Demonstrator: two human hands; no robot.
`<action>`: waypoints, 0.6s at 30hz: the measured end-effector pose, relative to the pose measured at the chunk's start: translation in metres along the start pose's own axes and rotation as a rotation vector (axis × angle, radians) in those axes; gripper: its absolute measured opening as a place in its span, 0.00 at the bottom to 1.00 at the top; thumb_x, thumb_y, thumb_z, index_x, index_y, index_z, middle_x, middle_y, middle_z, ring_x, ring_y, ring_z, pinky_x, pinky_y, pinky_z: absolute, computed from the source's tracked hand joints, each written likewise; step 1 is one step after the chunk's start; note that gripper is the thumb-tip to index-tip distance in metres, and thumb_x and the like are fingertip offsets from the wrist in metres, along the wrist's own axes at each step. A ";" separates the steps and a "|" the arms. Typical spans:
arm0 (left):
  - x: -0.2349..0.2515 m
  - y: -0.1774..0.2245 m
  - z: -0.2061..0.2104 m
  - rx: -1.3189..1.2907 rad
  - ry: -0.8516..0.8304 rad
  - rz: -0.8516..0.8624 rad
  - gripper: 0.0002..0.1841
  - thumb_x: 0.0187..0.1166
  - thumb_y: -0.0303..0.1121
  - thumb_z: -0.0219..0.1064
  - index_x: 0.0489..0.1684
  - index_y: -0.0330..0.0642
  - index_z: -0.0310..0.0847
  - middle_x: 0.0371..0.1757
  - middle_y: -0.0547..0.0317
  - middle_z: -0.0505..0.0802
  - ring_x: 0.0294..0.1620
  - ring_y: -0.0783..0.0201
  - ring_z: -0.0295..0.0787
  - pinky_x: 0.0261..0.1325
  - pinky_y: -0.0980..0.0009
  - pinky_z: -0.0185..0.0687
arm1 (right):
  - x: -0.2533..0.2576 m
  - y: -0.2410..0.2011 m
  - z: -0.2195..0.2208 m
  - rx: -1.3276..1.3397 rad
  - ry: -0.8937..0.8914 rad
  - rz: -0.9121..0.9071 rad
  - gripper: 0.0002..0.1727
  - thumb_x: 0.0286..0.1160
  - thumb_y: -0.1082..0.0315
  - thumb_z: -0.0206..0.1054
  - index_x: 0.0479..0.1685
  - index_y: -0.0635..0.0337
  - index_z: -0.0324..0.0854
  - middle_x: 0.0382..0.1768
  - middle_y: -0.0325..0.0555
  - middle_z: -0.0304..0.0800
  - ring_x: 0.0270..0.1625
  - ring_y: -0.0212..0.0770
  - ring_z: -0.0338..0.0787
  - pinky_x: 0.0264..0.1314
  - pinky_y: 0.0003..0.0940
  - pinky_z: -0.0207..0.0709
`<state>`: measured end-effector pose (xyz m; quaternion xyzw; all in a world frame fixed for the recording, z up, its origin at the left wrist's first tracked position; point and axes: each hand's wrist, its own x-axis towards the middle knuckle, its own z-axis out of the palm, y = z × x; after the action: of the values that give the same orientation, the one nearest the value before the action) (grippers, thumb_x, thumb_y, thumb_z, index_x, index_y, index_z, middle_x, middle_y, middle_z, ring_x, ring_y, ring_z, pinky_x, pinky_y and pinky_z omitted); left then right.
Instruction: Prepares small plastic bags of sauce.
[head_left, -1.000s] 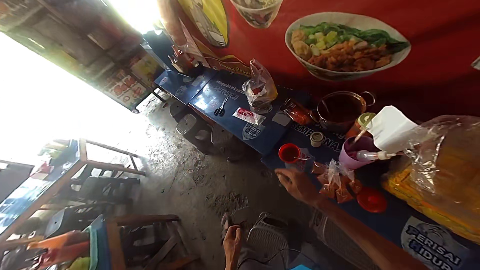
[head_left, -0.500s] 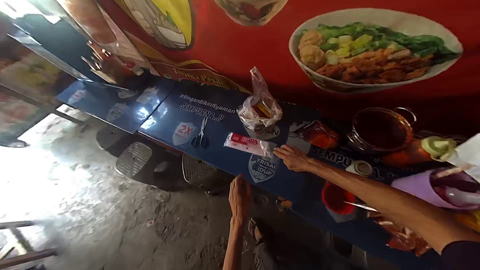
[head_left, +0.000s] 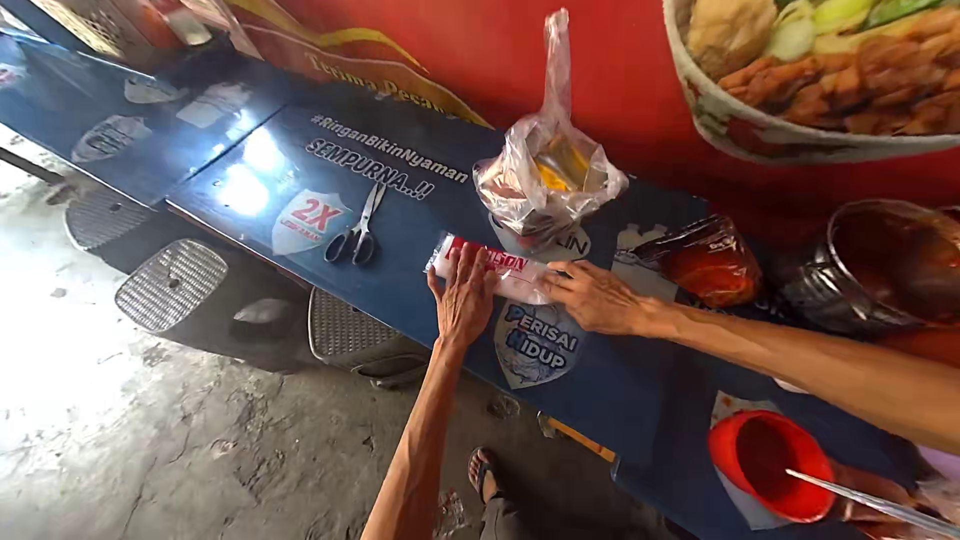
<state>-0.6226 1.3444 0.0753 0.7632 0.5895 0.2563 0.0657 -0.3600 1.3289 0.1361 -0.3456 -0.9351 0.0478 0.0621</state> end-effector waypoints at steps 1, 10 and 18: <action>0.000 -0.001 0.001 0.020 0.010 0.007 0.28 0.93 0.49 0.43 0.88 0.51 0.69 0.90 0.46 0.69 0.93 0.45 0.55 0.87 0.26 0.27 | -0.005 -0.003 0.002 -0.014 0.035 0.015 0.21 0.76 0.76 0.58 0.68 0.66 0.83 0.70 0.59 0.86 0.80 0.59 0.78 0.79 0.56 0.70; -0.002 -0.001 0.003 0.111 0.032 0.072 0.28 0.95 0.48 0.38 0.86 0.53 0.72 0.88 0.51 0.74 0.93 0.47 0.58 0.88 0.27 0.20 | 0.004 0.011 0.019 -0.043 0.084 -0.089 0.21 0.70 0.74 0.59 0.60 0.59 0.91 0.66 0.53 0.90 0.82 0.63 0.74 0.78 0.61 0.68; 0.000 0.003 -0.002 0.141 0.001 0.052 0.30 0.95 0.49 0.34 0.85 0.52 0.73 0.87 0.51 0.75 0.92 0.46 0.59 0.87 0.26 0.16 | -0.002 0.014 -0.005 -0.102 -0.091 -0.067 0.33 0.59 0.81 0.67 0.72 0.55 0.85 0.73 0.50 0.86 0.86 0.63 0.68 0.84 0.67 0.55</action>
<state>-0.6215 1.3432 0.0782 0.7809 0.5861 0.2160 0.0049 -0.3491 1.3381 0.1386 -0.3142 -0.9492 0.0140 0.0033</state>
